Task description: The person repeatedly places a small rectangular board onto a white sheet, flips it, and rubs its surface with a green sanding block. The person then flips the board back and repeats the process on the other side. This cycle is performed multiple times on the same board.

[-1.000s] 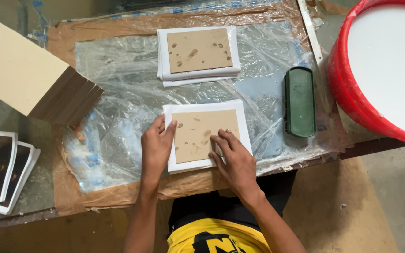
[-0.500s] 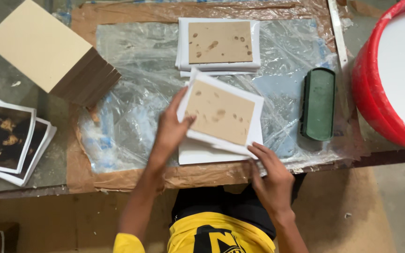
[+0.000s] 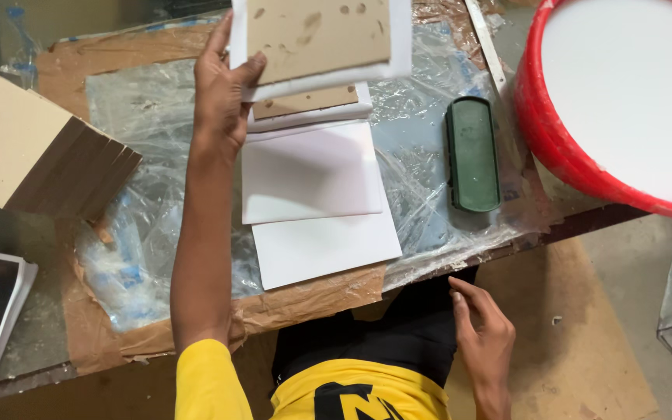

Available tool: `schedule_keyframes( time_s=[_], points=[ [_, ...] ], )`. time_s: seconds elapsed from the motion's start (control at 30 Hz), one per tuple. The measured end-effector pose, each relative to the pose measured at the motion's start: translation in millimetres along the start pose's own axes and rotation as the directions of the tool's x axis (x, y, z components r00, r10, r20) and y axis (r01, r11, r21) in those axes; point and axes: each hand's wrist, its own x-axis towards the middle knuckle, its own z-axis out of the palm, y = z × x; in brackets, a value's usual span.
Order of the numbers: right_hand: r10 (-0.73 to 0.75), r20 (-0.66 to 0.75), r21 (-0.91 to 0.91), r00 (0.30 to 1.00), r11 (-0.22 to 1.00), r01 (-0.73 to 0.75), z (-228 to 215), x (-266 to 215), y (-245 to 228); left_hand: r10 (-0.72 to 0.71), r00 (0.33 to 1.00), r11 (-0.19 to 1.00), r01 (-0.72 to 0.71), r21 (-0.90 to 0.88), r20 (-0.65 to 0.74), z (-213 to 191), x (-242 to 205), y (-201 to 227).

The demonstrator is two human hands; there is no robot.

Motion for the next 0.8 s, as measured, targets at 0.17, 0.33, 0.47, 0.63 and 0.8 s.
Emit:
schedule_keyframes(
  time_s=[0.17, 0.33, 0.47, 0.63, 0.8],
  points=[
    [-0.015, 0.073, 0.011, 0.997, 1.000, 0.014, 6, 7, -11, -0.147, 0.989, 0.978, 0.143, -0.153, -0.013, -29, 35, -20],
    [-0.079, 0.066, 0.012, 0.995, 0.997, 0.078, 7, 8, -19, -0.035, 0.986, 0.750, 0.134, 0.648, -0.164, -70, 77, -95],
    [-0.052, 0.053, 0.031, 0.997, 0.998, 0.051, 5, 7, -19, 0.152, 0.988, 0.349, -0.043, 0.936, -0.011, -84, 77, -92],
    [-0.154, 0.048, 0.038, 0.987, 0.988, 0.152, 5, 13, -24, 0.429, 0.903, 0.026, 0.005, 1.000, -0.016, -52, -23, -28],
    [-0.041, 0.257, 0.186, 0.966, 0.982, -0.007, 24, 42, -45, 0.048, 0.973, 0.073, 0.222, 0.972, -0.225, -42, -138, 13]
  ],
)
